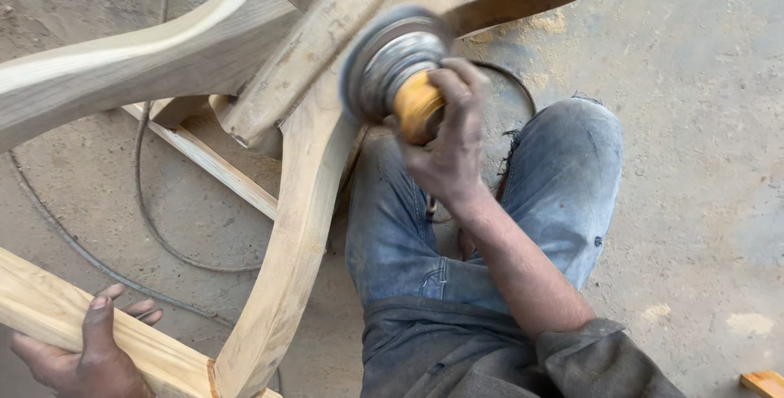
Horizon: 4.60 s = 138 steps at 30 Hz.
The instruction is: The person sits on the floor of a workshop and sands a wooden chair frame using a power orbital sander. They hold the frame steady with one hand while moving the sander along the legs, stretchers and curved armrests, repositioning the chair to reach different surfaces.
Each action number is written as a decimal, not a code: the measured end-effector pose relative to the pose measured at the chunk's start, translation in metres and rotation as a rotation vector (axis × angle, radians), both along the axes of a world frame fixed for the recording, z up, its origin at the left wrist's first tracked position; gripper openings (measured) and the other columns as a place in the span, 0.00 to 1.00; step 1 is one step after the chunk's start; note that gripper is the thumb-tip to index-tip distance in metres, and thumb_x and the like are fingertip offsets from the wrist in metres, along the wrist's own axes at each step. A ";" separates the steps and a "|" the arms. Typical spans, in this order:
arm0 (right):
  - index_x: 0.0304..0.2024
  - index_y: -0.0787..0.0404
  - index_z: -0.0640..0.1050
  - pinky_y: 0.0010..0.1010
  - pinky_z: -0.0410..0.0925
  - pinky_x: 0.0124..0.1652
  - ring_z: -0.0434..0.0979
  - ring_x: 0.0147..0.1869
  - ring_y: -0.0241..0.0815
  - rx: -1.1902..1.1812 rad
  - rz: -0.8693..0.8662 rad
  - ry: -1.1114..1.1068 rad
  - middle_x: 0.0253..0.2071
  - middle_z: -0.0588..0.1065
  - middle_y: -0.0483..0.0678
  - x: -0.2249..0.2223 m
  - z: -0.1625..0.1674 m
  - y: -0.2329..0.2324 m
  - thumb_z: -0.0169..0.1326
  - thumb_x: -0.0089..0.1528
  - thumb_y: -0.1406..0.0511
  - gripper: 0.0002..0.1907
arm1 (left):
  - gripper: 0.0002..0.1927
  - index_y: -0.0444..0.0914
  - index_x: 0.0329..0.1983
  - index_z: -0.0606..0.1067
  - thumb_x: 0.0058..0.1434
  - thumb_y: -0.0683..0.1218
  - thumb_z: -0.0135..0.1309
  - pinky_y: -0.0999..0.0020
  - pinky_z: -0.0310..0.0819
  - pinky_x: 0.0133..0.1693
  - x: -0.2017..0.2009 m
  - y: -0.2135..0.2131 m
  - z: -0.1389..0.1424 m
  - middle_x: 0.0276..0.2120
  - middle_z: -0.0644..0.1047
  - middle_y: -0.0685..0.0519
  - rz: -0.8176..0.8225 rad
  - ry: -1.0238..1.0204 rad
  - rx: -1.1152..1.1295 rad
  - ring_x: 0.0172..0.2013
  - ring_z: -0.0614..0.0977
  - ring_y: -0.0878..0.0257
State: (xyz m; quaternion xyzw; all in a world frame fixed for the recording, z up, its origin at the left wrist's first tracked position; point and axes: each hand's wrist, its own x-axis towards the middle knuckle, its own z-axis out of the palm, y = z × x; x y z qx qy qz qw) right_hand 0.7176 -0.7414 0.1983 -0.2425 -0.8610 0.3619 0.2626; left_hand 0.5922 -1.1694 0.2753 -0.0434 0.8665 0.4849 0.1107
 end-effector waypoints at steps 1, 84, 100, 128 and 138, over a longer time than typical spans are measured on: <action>0.67 0.53 0.57 0.45 0.75 0.65 0.69 0.69 0.55 -0.058 0.014 -0.003 0.65 0.59 0.57 -0.001 0.000 0.000 0.71 0.60 0.66 0.42 | 0.32 0.34 0.81 0.46 0.81 0.31 0.45 0.58 0.86 0.41 0.000 0.000 0.001 0.53 0.72 0.31 -0.012 0.011 -0.019 0.41 0.84 0.49; 0.69 0.48 0.56 0.49 0.68 0.70 0.64 0.72 0.53 0.050 -0.129 0.104 0.67 0.60 0.55 0.024 -0.062 0.001 0.72 0.63 0.64 0.43 | 0.18 0.18 0.64 0.60 0.77 0.35 0.43 0.58 0.87 0.42 0.000 0.017 0.005 0.49 0.75 0.33 0.002 0.048 -0.076 0.40 0.84 0.48; 0.69 0.51 0.57 0.46 0.68 0.69 0.64 0.73 0.52 0.111 -0.112 0.175 0.67 0.61 0.55 0.020 -0.056 0.010 0.74 0.62 0.65 0.45 | 0.12 0.20 0.54 0.69 0.79 0.39 0.45 0.58 0.86 0.43 0.001 0.012 0.006 0.47 0.77 0.34 0.009 0.021 -0.193 0.40 0.84 0.49; 0.70 0.50 0.58 0.45 0.66 0.70 0.64 0.72 0.50 0.043 -0.134 0.158 0.66 0.61 0.53 0.026 -0.048 0.006 0.74 0.63 0.68 0.44 | 0.19 0.26 0.54 0.70 0.80 0.50 0.44 0.57 0.82 0.43 -0.005 -0.001 0.001 0.47 0.76 0.40 0.040 -0.069 -0.222 0.42 0.82 0.52; 0.70 0.50 0.57 0.41 0.67 0.71 0.64 0.72 0.51 0.008 -0.109 0.114 0.66 0.59 0.53 0.029 -0.045 0.007 0.76 0.63 0.67 0.46 | 0.22 0.32 0.56 0.71 0.76 0.56 0.43 0.61 0.79 0.45 -0.007 0.006 0.006 0.41 0.76 0.42 0.125 -0.227 -0.332 0.44 0.81 0.55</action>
